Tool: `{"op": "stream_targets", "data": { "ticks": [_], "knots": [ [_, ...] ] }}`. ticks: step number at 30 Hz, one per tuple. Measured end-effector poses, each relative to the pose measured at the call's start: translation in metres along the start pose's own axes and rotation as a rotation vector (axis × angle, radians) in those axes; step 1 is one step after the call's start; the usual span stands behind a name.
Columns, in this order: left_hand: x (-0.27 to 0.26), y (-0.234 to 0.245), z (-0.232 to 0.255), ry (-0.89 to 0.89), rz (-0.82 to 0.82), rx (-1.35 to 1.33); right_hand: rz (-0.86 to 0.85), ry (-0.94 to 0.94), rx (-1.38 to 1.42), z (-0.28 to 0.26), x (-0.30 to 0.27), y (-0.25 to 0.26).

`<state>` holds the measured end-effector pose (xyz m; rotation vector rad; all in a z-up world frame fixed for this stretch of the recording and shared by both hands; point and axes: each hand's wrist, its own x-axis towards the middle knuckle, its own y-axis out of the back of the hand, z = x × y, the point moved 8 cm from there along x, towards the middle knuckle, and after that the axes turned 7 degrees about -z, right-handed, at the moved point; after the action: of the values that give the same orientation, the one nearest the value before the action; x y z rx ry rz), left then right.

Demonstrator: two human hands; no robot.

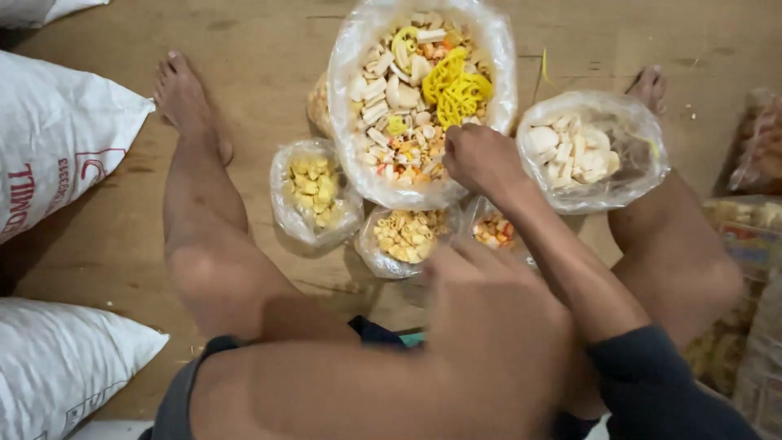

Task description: The person sits on the floor and sorts mixed snack items from a large central plastic bag into several smaller plastic bags. They use both hands to pick up different types of snacks, including yellow rings, white slices, and orange pieces, and place them into separate bags.

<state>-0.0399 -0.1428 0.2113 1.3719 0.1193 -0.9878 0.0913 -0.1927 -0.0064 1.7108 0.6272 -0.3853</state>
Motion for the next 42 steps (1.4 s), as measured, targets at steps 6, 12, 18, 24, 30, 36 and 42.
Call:
{"op": "stream_targets", "data": {
  "ticks": [6,12,18,24,30,36,42],
  "knots": [
    [-0.032,0.108,-0.018,0.041,-0.070,0.049,0.069,0.026,-0.001,0.011,0.016,-0.019],
    [-0.013,0.104,0.016,0.044,-0.158,0.135,0.044,0.064,0.025,0.013,0.024,-0.027],
    [0.049,-0.143,0.163,0.092,-0.218,0.235,-0.013,0.049,0.092,0.012,0.023,-0.027],
    [0.035,-0.053,0.027,0.154,-0.305,0.321,-0.099,-0.063,0.340,-0.016,-0.014,0.030],
    [0.117,-0.024,-0.147,0.099,-0.156,-0.009,0.013,0.063,0.455,0.004,-0.024,0.046],
    [0.154,-0.069,-0.184,0.099,-0.115,-0.065,-0.110,-0.066,0.461,0.010,-0.057,0.074],
    [0.163,-0.057,-0.175,0.102,-0.067,-0.044,0.060,-0.182,0.161,0.107,-0.086,0.090]
  ]
}}
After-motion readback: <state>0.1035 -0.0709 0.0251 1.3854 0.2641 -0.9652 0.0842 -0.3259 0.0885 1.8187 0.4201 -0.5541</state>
